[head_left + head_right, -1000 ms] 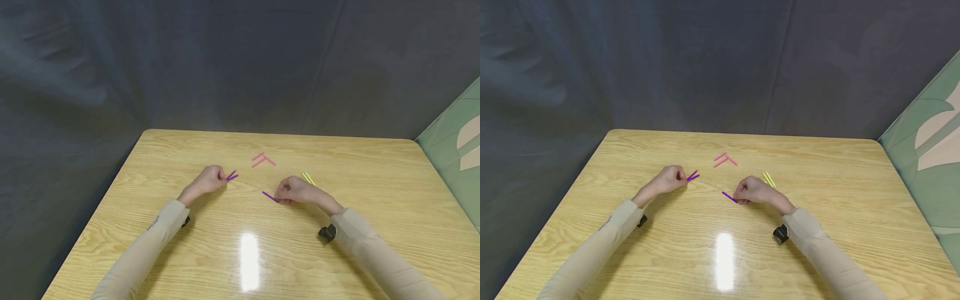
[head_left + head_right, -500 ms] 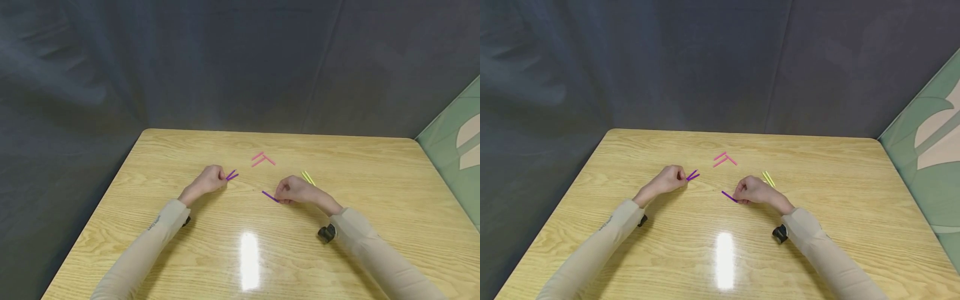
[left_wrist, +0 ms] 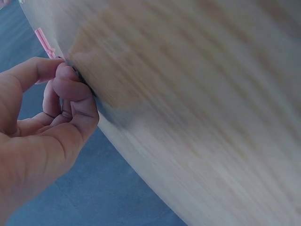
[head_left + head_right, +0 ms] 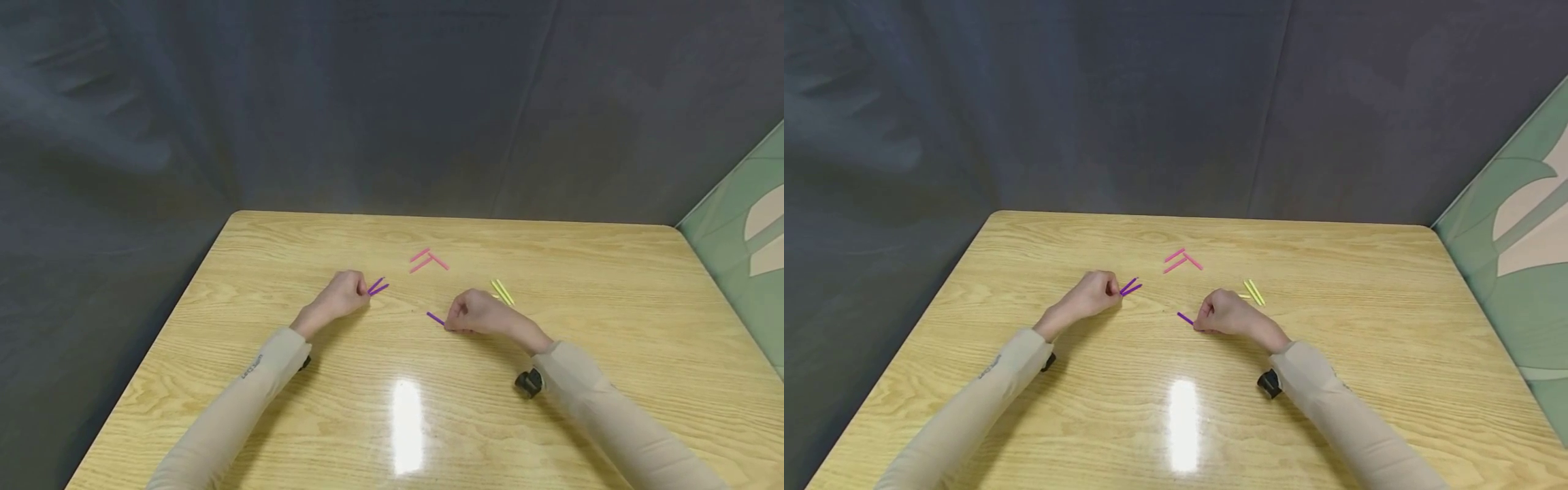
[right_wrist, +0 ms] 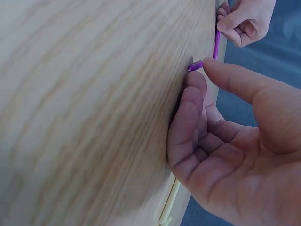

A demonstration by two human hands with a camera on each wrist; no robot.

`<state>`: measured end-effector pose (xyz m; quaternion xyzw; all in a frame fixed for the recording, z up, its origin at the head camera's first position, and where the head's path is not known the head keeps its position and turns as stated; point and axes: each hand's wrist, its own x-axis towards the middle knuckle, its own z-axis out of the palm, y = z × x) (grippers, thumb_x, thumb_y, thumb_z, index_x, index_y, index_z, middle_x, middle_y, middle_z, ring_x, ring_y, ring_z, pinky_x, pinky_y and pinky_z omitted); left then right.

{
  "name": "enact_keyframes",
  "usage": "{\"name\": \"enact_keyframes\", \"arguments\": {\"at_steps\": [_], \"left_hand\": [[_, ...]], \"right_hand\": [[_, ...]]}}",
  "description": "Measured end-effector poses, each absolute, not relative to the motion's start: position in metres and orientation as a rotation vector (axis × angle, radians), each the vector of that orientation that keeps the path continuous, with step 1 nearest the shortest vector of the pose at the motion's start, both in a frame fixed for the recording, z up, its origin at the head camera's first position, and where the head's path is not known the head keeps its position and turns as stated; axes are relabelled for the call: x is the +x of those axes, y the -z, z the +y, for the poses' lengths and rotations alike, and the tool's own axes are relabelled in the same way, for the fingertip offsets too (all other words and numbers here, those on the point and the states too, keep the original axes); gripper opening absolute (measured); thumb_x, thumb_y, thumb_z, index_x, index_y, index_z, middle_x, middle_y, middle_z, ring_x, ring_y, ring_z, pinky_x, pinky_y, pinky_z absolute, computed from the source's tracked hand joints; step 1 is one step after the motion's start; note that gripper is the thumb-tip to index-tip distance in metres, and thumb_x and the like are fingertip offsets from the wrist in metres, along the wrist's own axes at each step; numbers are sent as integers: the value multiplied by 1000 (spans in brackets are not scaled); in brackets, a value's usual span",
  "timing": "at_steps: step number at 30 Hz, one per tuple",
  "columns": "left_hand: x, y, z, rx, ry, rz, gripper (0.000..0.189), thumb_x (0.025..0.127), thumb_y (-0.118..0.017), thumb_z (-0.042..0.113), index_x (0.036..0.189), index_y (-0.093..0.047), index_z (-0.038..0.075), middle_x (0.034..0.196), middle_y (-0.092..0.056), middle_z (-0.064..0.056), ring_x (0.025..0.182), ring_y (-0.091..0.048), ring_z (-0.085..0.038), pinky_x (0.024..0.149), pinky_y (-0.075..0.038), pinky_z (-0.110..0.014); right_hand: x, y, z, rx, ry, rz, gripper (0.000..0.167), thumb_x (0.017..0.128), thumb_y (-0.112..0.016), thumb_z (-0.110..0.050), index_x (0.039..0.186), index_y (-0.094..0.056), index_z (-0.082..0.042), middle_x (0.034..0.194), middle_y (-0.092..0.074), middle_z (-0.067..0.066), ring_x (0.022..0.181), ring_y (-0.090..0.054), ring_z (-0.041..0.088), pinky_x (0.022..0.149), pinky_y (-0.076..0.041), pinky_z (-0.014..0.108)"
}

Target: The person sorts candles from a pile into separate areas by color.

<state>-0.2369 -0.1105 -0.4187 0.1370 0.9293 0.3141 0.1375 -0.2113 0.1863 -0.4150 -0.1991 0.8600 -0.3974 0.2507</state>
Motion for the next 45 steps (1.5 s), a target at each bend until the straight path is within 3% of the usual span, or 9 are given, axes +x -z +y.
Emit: {"name": "enact_keyframes", "arguments": {"at_steps": [18, 25, 45], "left_hand": [[-235, 418, -109, 417, -866, 2725, 6, 84, -64, -3, 83, -59, -1, 78, -57, -7, 67, -51, -17, 59, -45, -25], [-235, 416, -110, 428, -871, 2691, 4, 86, -62, -1, 88, -60, -4, 80, -58, -7, 68, -51, -17, 59, -44, -24], [-232, 417, -112, 467, -889, 2680, 10, 90, -65, 4, 84, -57, 4, 77, -56, -5, 64, -45, -14, 55, -38, -23]], "right_hand": [[-209, 417, 180, -587, 986, 2489, 12, 82, -74, -10, 75, -66, -5, 66, -58, -2, 62, -47, 10, 64, -45, 28], [-209, 417, 180, -587, 982, 2488, 11, 82, -73, -10, 75, -66, -5, 66, -57, -2, 62, -47, 10, 64, -44, 28], [-208, 417, 180, -598, 984, 2475, 8, 82, -68, -4, 75, -67, -3, 64, -53, -3, 59, -42, 10, 61, -39, 26]]}}
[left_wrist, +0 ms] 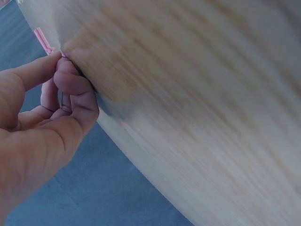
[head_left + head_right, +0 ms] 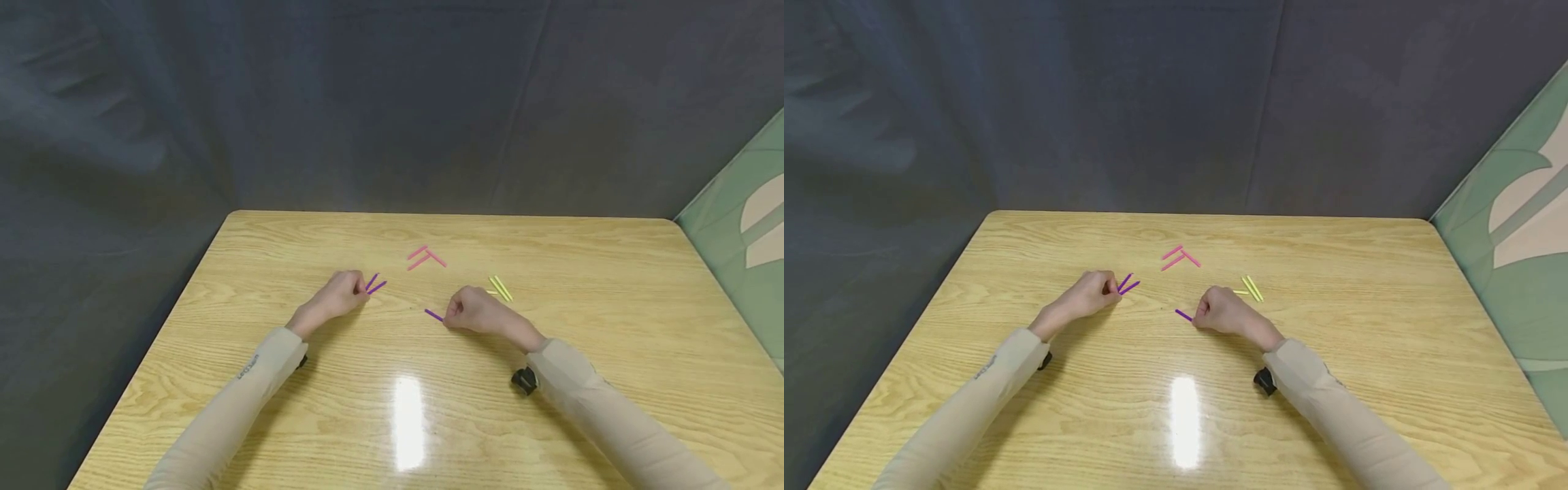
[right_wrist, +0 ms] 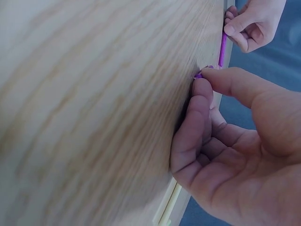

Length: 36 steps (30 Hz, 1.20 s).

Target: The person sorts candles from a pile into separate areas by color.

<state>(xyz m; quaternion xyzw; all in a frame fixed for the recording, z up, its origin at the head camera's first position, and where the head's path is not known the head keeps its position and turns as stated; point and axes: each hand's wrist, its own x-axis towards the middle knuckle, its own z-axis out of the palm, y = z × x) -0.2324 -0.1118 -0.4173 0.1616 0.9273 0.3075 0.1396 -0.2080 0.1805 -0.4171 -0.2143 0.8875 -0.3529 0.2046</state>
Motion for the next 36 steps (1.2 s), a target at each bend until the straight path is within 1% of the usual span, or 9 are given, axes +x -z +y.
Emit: {"name": "enact_keyframes", "arguments": {"at_steps": [6, 9, 15, 19, 26, 32, 36], "left_hand": [[-233, 416, -112, 465, -894, 2673, 11, 91, -66, 6, 85, -57, 5, 76, -55, -4, 64, -45, -13, 55, -37, -23], [-233, 416, -113, 455, -912, 2654, 12, 92, -65, 7, 84, -56, 4, 74, -53, -4, 61, -43, -12, 53, -36, -22], [-233, 417, -114, 450, -933, 2633, 13, 93, -64, 7, 84, -54, 4, 73, -51, -4, 60, -41, -12, 52, -35, -22], [-232, 416, -114, 442, -926, 2639, 13, 92, -64, 8, 84, -54, 5, 73, -51, -4, 61, -42, -13, 52, -35, -22], [-232, 416, -114, 455, -926, 2648, 12, 93, -64, 7, 84, -55, 5, 74, -52, -4, 62, -43, -13, 53, -37, -23], [-232, 414, -115, 437, -940, 2628, 12, 94, -63, 8, 85, -55, 5, 74, -52, -5, 61, -42, -13, 52, -35, -23], [-232, 413, -115, 441, -930, 2618, 12, 94, -63, 7, 86, -54, 4, 75, -52, -5, 62, -42, -14, 54, -36, -23]], "right_hand": [[-209, 417, 182, -619, 965, 2492, 5, 82, -69, -3, 77, -70, -2, 67, -57, -2, 60, -44, 10, 60, -41, 25], [-210, 418, 182, -623, 962, 2500, 5, 82, -70, -3, 77, -70, -2, 68, -58, -1, 60, -44, 10, 60, -41, 26], [-210, 418, 181, -622, 937, 2516, 3, 81, -70, -3, 79, -72, -2, 72, -65, -1, 63, -47, 10, 61, -44, 25], [-211, 418, 182, -621, 951, 2504, 4, 82, -69, -2, 79, -71, -1, 71, -63, -1, 63, -47, 10, 61, -43, 26], [-209, 415, 183, -619, 977, 2486, 4, 82, -71, -4, 78, -70, -2, 68, -61, -2, 62, -47, 10, 62, -44, 26], [-207, 416, 182, -656, 977, 2500, 4, 81, -71, -3, 78, -70, -2, 68, -61, -2, 62, -47, 10, 62, -44, 26], [-205, 417, 182, -696, 983, 2509, 5, 79, -69, 0, 76, -69, -3, 67, -58, -2, 62, -47, 10, 62, -44, 25]]}}
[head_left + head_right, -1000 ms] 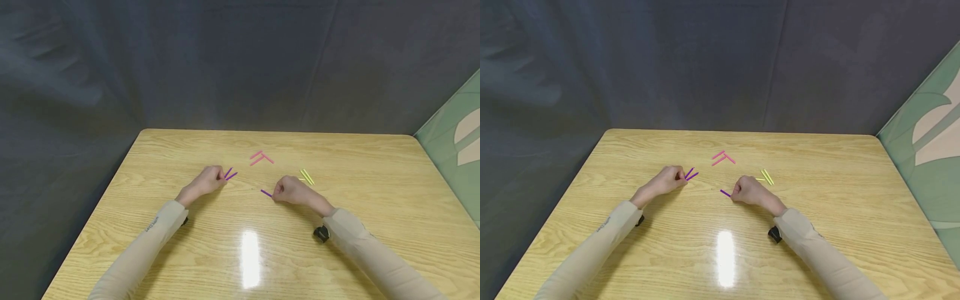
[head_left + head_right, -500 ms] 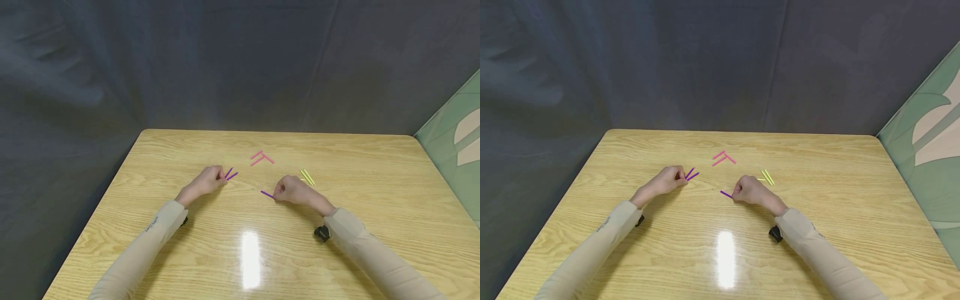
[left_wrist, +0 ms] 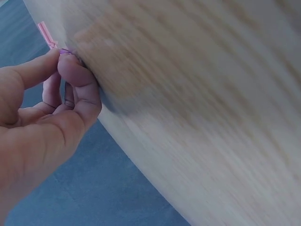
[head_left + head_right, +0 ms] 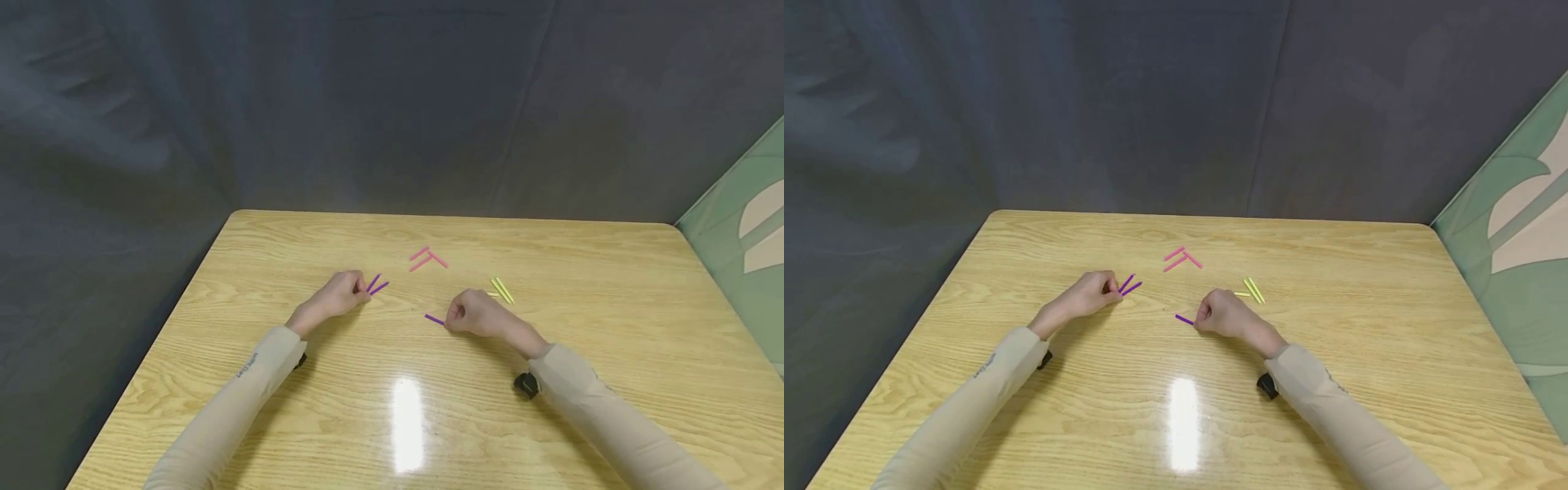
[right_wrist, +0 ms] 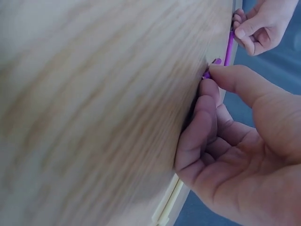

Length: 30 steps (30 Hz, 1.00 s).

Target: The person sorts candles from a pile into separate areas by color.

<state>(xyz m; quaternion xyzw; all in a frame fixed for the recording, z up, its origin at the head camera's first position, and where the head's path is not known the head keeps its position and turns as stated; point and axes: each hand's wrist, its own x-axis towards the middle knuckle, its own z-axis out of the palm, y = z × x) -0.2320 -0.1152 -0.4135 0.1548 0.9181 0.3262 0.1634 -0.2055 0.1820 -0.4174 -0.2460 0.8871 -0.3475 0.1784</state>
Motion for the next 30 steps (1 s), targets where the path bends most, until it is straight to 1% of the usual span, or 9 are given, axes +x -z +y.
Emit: {"name": "enact_keyframes", "arguments": {"at_steps": [11, 15, 19, 25, 30], "left_hand": [[-230, 411, -117, 417, -946, 2606, 10, 94, -61, 8, 88, -55, 3, 77, -53, -6, 65, -45, -15, 57, -38, -25], [-231, 410, -117, 409, -939, 2607, 9, 95, -60, 8, 90, -55, 3, 79, -54, -6, 67, -46, -16, 59, -40, -25], [-232, 410, -117, 388, -925, 2609, 8, 96, -58, 9, 92, -55, 2, 82, -55, -7, 68, -47, -16, 60, -41, -26], [-232, 409, -116, 377, -920, 2617, 8, 97, -56, 7, 92, -55, 1, 83, -55, -7, 69, -47, -17, 60, -41, -26], [-231, 409, -116, 376, -924, 2606, 7, 97, -57, 7, 93, -56, 1, 83, -55, -7, 69, -47, -16, 59, -41, -25]], "right_hand": [[-204, 423, 183, -821, 950, 2534, 9, 74, -66, 2, 72, -64, -6, 63, -53, -6, 59, -46, 7, 58, -41, 22], [-205, 423, 185, -843, 962, 2517, 9, 74, -67, 2, 73, -64, -7, 64, -54, -6, 60, -46, 6, 58, -41, 21], [-208, 422, 187, -832, 990, 2482, 8, 76, -67, 2, 75, -66, -6, 66, -55, -4, 62, -47, 8, 59, -42, 22], [-212, 421, 189, -784, 994, 2433, 3, 81, -67, -2, 80, -69, -2, 70, -58, -3, 65, -48, 10, 62, -44, 24], [-216, 419, 191, -721, 1008, 2383, 4, 86, -67, -4, 84, -71, -2, 70, -59, -2, 63, -47, 10, 59, -43, 23]]}}
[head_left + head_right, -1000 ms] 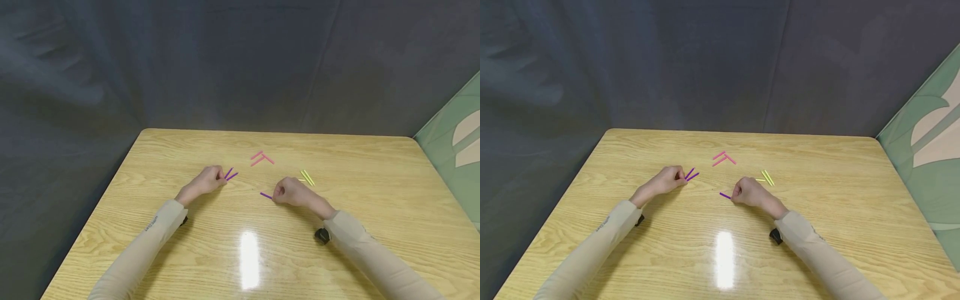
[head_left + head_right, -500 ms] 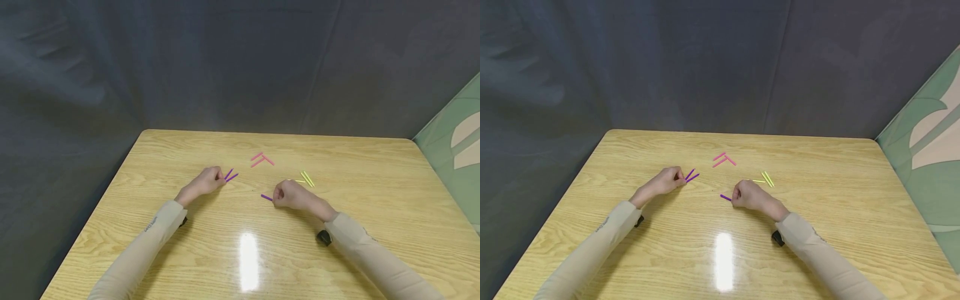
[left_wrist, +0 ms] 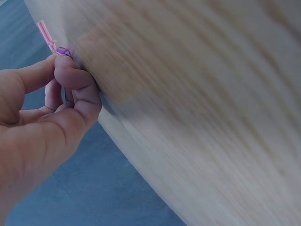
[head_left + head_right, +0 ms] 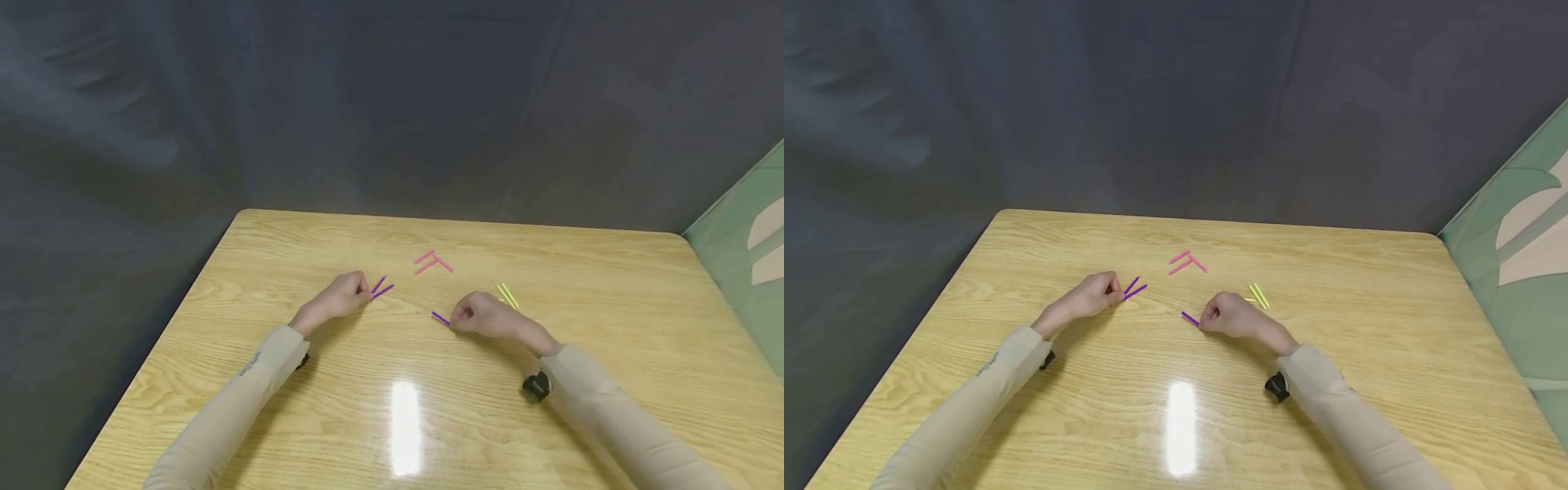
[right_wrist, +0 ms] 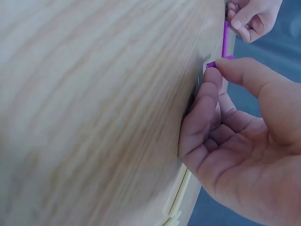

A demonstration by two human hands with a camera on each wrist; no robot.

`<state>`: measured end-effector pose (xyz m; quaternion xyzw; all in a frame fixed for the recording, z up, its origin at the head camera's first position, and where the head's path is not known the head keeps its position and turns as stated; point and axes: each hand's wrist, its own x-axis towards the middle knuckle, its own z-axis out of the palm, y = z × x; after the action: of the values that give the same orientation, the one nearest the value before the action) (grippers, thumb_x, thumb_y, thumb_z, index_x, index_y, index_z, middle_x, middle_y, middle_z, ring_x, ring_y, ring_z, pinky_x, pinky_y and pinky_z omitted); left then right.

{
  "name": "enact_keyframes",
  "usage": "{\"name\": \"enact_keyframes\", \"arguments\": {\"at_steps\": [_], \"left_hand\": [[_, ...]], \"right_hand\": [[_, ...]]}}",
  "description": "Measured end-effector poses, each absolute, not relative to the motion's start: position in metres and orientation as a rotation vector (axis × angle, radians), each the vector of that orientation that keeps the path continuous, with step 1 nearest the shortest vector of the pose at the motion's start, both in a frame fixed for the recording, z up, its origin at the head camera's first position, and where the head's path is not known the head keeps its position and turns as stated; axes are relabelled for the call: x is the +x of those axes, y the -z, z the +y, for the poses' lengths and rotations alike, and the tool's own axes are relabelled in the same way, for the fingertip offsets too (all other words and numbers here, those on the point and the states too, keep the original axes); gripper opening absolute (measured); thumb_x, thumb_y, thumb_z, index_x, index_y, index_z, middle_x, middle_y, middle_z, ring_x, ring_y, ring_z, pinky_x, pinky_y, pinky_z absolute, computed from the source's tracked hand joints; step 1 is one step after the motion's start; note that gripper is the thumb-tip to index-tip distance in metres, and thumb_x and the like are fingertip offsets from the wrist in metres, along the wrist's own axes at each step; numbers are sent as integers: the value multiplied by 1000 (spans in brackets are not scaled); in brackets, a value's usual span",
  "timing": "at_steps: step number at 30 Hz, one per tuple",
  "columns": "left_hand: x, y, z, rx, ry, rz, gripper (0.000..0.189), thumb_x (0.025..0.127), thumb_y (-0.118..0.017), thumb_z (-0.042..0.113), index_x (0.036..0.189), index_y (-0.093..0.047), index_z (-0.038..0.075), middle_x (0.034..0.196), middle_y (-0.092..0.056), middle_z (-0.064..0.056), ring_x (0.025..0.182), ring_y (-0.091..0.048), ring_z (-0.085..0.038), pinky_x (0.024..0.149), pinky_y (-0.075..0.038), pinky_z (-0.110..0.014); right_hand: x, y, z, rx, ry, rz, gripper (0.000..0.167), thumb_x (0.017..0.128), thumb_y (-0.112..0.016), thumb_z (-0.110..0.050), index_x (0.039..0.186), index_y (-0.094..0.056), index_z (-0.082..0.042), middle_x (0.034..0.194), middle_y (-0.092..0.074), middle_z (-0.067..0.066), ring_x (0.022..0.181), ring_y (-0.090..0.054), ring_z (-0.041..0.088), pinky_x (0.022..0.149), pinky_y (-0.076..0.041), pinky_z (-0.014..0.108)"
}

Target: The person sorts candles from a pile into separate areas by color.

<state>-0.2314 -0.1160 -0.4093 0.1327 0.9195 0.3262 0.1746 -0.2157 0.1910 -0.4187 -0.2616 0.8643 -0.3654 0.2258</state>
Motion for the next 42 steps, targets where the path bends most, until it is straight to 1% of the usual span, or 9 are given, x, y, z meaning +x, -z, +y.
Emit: {"name": "enact_keyframes", "arguments": {"at_steps": [5, 11, 14, 17, 21, 26, 31, 38, 42], "left_hand": [[-232, 413, -118, 371, -937, 2600, 7, 97, -57, 8, 94, -57, 2, 84, -56, -7, 69, -48, -16, 60, -41, -25], [-234, 414, -122, 375, -968, 2581, 9, 97, -56, 8, 99, -57, -1, 87, -59, -8, 71, -52, -17, 62, -46, -25], [-235, 414, -124, 388, -1002, 2562, 12, 98, -55, 9, 101, -57, -2, 86, -60, -8, 69, -53, -16, 59, -47, -25], [-235, 414, -127, 391, -1040, 2535, 14, 98, -54, 11, 102, -57, -2, 85, -61, -8, 67, -54, -16, 56, -46, -25], [-235, 413, -129, 361, -1097, 2475, 14, 98, -54, 11, 102, -57, -3, 84, -62, -11, 69, -59, -18, 59, -51, -27], [-235, 412, -132, 315, -1151, 2404, 14, 98, -55, 10, 102, -58, -4, 82, -61, -13, 69, -60, -20, 61, -54, -29], [-237, 414, -135, 316, -1164, 2370, 15, 98, -55, 10, 99, -59, -4, 78, -61, -13, 65, -59, -18, 59, -54, -28], [-238, 417, -137, 326, -1159, 2359, 14, 98, -55, 11, 95, -57, -3, 73, -60, -11, 58, -57, -17, 55, -52, -27], [-239, 417, -136, 323, -1168, 2360, 14, 98, -55, 11, 95, -57, -2, 73, -60, -11, 58, -56, -16, 54, -52, -26]], "right_hand": [[-218, 417, 190, -679, 1013, 2359, 7, 88, -67, -4, 84, -70, 0, 66, -58, 0, 58, -46, 8, 53, -40, 21], [-223, 416, 184, -642, 1030, 2350, 12, 89, -64, -5, 80, -69, 0, 62, -56, 0, 56, -46, 9, 50, -37, 21], [-227, 415, 178, -646, 1038, 2351, 14, 90, -64, -7, 78, -68, -1, 62, -56, 0, 56, -46, 10, 51, -39, 22], [-231, 414, 172, -639, 1065, 2347, 14, 90, -64, -6, 80, -69, 1, 63, -58, 2, 57, -50, 12, 53, -43, 24], [-236, 410, 165, -611, 1077, 2367, 12, 91, -63, -5, 85, -70, 4, 68, -62, 6, 61, -56, 16, 58, -49, 29], [-243, 405, 158, -573, 1044, 2401, 14, 92, -63, -7, 87, -72, 2, 68, -62, 7, 62, -55, 16, 59, -48, 28], [-249, 403, 153, -539, 1021, 2406, 15, 92, -63, -7, 88, -72, 3, 71, -65, 8, 65, -57, 16, 61, -49, 27], [-258, 402, 145, -505, 1010, 2391, 15, 93, -62, -7, 90, -71, 5, 77, -67, 10, 69, -60, 19, 63, -52, 30], [-263, 404, 140, -485, 1003, 2397, 15, 93, -63, -8, 89, -72, 4, 75, -67, 9, 68, -60, 17, 63, -54, 31]]}}
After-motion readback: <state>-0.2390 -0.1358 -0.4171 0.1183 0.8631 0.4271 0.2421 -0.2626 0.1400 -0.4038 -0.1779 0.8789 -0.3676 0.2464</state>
